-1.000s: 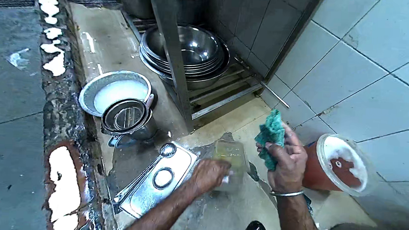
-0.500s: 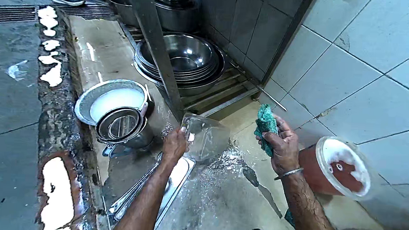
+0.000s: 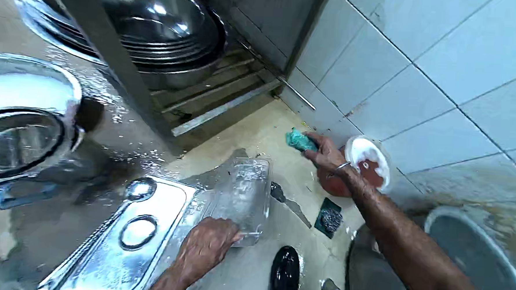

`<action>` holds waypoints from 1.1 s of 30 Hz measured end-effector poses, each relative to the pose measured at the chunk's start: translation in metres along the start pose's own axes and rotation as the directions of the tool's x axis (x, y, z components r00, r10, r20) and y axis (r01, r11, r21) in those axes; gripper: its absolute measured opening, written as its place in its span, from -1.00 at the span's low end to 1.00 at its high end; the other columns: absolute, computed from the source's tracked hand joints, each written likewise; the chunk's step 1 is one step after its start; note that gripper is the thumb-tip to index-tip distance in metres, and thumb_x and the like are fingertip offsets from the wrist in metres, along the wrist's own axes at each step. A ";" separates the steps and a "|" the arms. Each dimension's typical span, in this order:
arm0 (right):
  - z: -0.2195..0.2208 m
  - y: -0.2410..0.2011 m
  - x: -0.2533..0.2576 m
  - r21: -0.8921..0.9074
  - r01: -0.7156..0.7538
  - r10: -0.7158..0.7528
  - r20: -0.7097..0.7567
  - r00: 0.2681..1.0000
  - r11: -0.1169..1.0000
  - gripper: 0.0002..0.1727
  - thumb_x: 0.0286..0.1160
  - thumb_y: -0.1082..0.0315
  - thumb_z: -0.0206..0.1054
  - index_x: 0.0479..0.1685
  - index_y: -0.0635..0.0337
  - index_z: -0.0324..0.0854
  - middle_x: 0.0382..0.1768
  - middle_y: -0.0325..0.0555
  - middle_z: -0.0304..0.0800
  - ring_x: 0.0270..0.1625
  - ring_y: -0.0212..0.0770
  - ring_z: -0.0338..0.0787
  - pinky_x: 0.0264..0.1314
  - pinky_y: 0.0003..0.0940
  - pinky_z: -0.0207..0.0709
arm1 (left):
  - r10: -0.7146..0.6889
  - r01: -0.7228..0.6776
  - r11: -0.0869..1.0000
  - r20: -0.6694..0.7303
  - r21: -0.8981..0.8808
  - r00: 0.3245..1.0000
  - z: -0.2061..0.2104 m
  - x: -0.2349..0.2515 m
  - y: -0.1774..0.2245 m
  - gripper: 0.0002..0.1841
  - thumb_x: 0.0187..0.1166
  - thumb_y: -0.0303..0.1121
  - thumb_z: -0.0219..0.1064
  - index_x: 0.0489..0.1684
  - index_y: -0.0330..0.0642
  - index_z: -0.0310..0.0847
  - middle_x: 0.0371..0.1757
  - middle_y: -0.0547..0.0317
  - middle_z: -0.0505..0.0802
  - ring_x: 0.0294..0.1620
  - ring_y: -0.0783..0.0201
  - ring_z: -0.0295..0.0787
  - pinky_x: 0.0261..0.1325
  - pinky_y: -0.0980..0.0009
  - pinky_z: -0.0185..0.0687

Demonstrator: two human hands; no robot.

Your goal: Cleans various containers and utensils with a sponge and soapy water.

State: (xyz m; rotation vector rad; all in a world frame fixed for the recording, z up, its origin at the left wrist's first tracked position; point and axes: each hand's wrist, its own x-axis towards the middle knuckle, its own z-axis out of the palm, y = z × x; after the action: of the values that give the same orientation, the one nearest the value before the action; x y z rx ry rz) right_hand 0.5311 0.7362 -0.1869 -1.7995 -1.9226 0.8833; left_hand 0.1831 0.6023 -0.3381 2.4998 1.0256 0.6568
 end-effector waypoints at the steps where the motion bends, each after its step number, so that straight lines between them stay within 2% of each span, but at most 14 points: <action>1: -0.015 0.015 -0.010 -0.006 -0.050 0.049 -0.075 0.996 0.999 -0.44 0.40 0.40 0.42 0.47 0.26 0.59 0.11 0.17 0.85 0.06 0.00 0.88 0.21 0.07 0.73 | 0.035 -0.035 0.999 0.017 0.008 0.999 0.009 -0.008 0.002 -0.44 0.82 0.05 -0.06 -0.37 -0.12 0.77 -0.42 0.06 0.85 -0.35 0.01 0.87 -0.25 -0.01 0.78; 5: -0.062 0.083 -0.051 0.080 -0.318 0.321 -0.422 0.848 0.945 -0.50 0.43 0.38 0.41 0.42 0.23 0.62 0.02 0.21 0.85 -0.08 0.07 0.86 0.02 0.17 0.72 | 0.074 -0.082 0.996 0.181 0.036 0.981 0.046 -0.049 -0.008 -0.84 0.54 -0.35 0.27 -0.27 -0.07 0.81 -0.27 0.09 0.89 -0.19 0.02 0.89 0.03 -0.07 0.74; 8: -0.074 0.134 -0.068 0.215 -0.517 0.551 -0.477 0.684 0.828 -0.54 0.50 0.35 0.40 0.39 0.25 0.60 -0.05 0.23 0.81 -0.21 0.09 0.81 -0.11 0.16 0.70 | 0.023 -0.056 0.993 0.295 0.102 0.955 0.066 -0.075 -0.021 -0.84 0.40 -0.46 0.42 -0.16 -0.03 0.86 -0.07 0.13 0.94 0.12 0.05 0.89 0.48 -0.21 0.52; 10: -0.074 0.168 -0.066 0.090 -0.647 0.624 -0.392 0.676 0.757 -0.57 0.53 0.27 0.42 0.31 0.29 0.64 -0.02 0.28 0.82 -0.10 0.19 0.83 0.02 0.25 0.68 | -0.125 0.077 0.989 0.430 0.127 0.894 0.063 -0.083 -0.026 -0.75 0.52 -0.48 0.35 0.08 -0.10 0.84 0.24 0.03 0.88 0.46 -0.02 0.72 0.72 -0.27 0.19; 11: -0.071 0.182 -0.064 -0.033 -0.677 0.629 -0.337 0.701 0.736 -0.56 0.56 0.24 0.41 0.33 0.31 0.65 0.09 0.37 0.80 0.09 0.32 0.81 0.20 0.38 0.60 | -0.209 0.161 0.977 0.472 0.140 0.856 0.058 -0.087 -0.027 -0.70 0.55 -0.49 0.30 0.19 -0.14 0.80 0.39 -0.03 0.81 0.60 -0.06 0.59 0.78 -0.26 0.05; 14: -0.063 0.202 -0.058 -0.227 -0.632 0.590 -0.231 0.774 0.740 -0.58 0.70 0.31 0.27 0.43 0.35 0.61 0.33 0.47 0.68 0.41 0.46 0.65 0.46 0.48 0.40 | -0.394 0.361 0.919 0.444 0.162 0.805 0.041 -0.090 -0.029 -0.58 0.48 -0.49 0.29 0.34 -0.15 0.74 0.62 -0.17 0.61 0.77 -0.17 0.32 0.82 -0.21 -0.02; 18: -0.066 0.215 -0.052 -0.273 -0.581 0.570 -0.127 0.812 0.766 -0.62 0.72 0.44 0.22 0.42 0.42 0.57 0.30 0.54 0.65 0.34 0.50 0.64 0.35 0.51 0.40 | -0.520 0.519 0.854 0.112 0.036 0.847 0.029 -0.110 -0.037 -0.57 0.39 -0.46 0.26 0.28 -0.25 0.74 0.50 -0.22 0.67 0.58 -0.25 0.53 0.56 -0.20 0.45; 20: -0.068 0.222 -0.049 -0.320 -0.593 0.594 -0.105 0.797 0.739 -0.67 0.71 0.46 0.25 0.34 0.44 0.61 0.21 0.57 0.67 0.24 0.52 0.67 0.26 0.52 0.43 | -0.646 0.643 0.763 -0.034 -0.068 0.763 0.026 -0.122 -0.034 -0.53 0.39 -0.44 0.22 0.32 -0.36 0.66 0.41 -0.28 0.71 0.47 -0.28 0.62 0.47 -0.20 0.53; 22: -0.069 0.222 -0.051 -0.282 -0.623 0.617 -0.120 0.777 0.730 -0.73 0.73 0.44 0.22 0.23 0.41 0.67 0.06 0.52 0.73 0.06 0.43 0.72 0.10 0.46 0.49 | -0.788 0.760 0.612 -0.094 -0.219 0.608 0.027 -0.131 -0.027 -0.51 0.44 -0.44 0.22 0.39 -0.42 0.56 0.34 -0.33 0.71 0.32 -0.22 0.72 0.32 -0.12 0.67; 25: -0.063 0.173 -0.061 -0.129 -0.662 0.603 -0.313 0.734 0.739 -0.71 0.69 0.33 0.31 0.04 0.46 0.68 -0.06 0.53 0.72 -0.02 0.42 0.70 0.04 0.50 0.44 | -0.952 0.805 0.173 0.115 -0.567 0.285 0.031 -0.129 -0.015 -0.55 0.70 -0.43 0.23 0.53 -0.40 0.41 0.21 -0.25 0.78 0.05 0.00 0.83 0.09 0.06 0.77; 27: -0.060 0.142 -0.069 -0.171 -0.586 0.467 -0.449 0.762 0.792 -0.63 0.65 0.26 0.33 0.10 0.47 0.66 0.02 0.60 0.73 0.11 0.56 0.72 0.16 0.63 0.40 | -0.935 0.714 -0.126 0.323 -0.688 0.146 0.035 -0.119 -0.011 -0.53 0.78 -0.36 0.22 0.61 -0.30 0.32 0.15 -0.22 0.78 -0.04 0.01 0.87 -0.05 0.08 0.83; 28: -0.057 0.131 -0.073 -0.230 -0.516 0.367 -0.476 0.799 0.825 -0.59 0.67 0.22 0.29 0.18 0.46 0.64 0.06 0.60 0.73 0.15 0.57 0.72 0.20 0.63 0.40 | -0.911 0.680 -0.203 0.390 -0.704 0.131 0.037 -0.114 -0.012 -0.51 0.78 -0.32 0.24 0.62 -0.26 0.30 0.10 -0.19 0.81 -0.10 0.03 0.88 -0.09 0.09 0.84; 30: -0.043 0.109 -0.076 -0.331 -0.353 0.200 -0.417 0.887 0.875 -0.54 0.68 0.23 0.25 0.34 0.45 0.56 0.14 0.60 0.70 0.22 0.56 0.71 0.29 0.58 0.43 | -0.877 0.692 -0.223 0.451 -0.687 0.164 0.045 -0.105 -0.015 -0.45 0.75 -0.28 0.31 0.64 -0.26 0.24 0.00 -0.16 0.81 -0.22 0.07 0.88 -0.16 0.13 0.86; 33: 0.015 0.060 -0.060 -0.462 -0.120 0.069 -0.125 0.990 0.879 -0.68 0.58 0.32 0.40 0.16 0.38 0.68 -0.06 0.43 0.79 -0.04 0.45 0.79 0.02 0.54 0.54 | -0.884 0.784 -0.125 0.428 -0.607 0.190 0.055 -0.093 -0.026 -0.50 0.74 -0.32 0.32 0.54 -0.29 0.24 -0.19 -0.10 0.83 -0.45 0.13 0.85 -0.32 0.20 0.85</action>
State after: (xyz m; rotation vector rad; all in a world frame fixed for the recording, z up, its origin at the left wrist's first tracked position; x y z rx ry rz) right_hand 0.5739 0.6742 -0.2288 -2.1735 -2.1231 0.3477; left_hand 0.1402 0.5442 -0.4218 0.6172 1.6625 0.5562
